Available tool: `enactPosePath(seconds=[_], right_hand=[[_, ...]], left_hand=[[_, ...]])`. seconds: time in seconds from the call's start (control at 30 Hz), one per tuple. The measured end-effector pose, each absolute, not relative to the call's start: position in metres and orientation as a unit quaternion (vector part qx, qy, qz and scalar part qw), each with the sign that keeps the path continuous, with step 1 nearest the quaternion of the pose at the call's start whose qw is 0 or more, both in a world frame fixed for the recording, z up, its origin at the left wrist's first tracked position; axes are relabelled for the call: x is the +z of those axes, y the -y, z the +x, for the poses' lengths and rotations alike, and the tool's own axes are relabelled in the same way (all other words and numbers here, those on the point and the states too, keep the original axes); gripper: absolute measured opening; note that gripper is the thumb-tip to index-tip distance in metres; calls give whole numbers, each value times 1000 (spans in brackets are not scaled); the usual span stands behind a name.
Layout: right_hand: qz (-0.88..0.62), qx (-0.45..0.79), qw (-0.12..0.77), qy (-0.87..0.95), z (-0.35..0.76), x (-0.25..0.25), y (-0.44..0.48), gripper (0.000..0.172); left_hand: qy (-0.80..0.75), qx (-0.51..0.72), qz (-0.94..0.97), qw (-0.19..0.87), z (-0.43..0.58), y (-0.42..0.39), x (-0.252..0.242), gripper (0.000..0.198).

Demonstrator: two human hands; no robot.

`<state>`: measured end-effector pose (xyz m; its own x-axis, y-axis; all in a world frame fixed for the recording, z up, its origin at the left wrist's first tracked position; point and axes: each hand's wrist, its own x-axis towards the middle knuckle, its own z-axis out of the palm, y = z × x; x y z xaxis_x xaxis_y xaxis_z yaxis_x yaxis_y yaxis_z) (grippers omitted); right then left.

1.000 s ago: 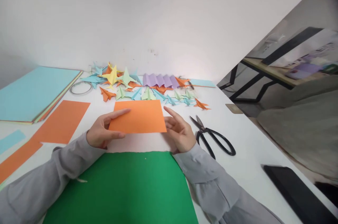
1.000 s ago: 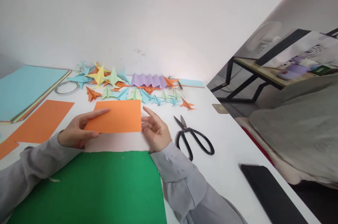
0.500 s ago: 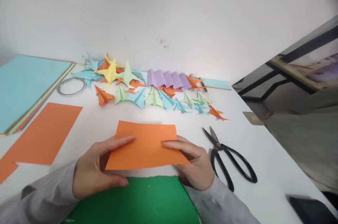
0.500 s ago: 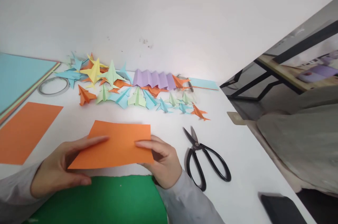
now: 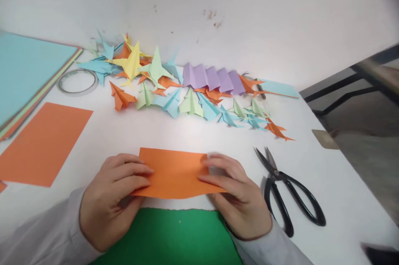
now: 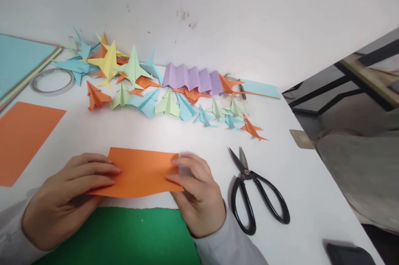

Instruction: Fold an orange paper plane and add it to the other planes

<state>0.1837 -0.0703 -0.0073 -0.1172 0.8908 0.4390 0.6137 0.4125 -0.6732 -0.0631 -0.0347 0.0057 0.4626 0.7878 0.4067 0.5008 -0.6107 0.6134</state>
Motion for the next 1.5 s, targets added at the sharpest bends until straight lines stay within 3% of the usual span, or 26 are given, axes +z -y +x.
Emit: enactPosePath(seconds=[0.27, 0.4, 0.57, 0.83, 1.1, 1.3, 1.5], right_hand=[[-553, 143, 375, 730, 178, 1, 72, 10], [-585, 138, 372, 708, 175, 1, 72, 26], [-630, 118, 365, 675, 170, -2, 76, 27], [-636, 125, 363, 669, 172, 1, 76, 4], [-670, 168, 397, 604, 161, -3, 82, 31], [-648, 189, 398, 621, 163, -1, 88, 32], [-603, 151, 371, 690, 163, 7, 85, 15]], left_hand=[[-483, 276, 800, 226, -61, 39, 17, 14], [-528, 270, 789, 162, -59, 40, 14, 8], [-583, 266, 758, 122, -55, 42, 9, 25], [-581, 242, 771, 97, -54, 38, 10, 21], [-579, 243, 775, 77, -53, 38, 9, 19], [-585, 237, 772, 73, -53, 39, 11, 8], [-610, 229, 756, 54, -47, 42, 17, 8]])
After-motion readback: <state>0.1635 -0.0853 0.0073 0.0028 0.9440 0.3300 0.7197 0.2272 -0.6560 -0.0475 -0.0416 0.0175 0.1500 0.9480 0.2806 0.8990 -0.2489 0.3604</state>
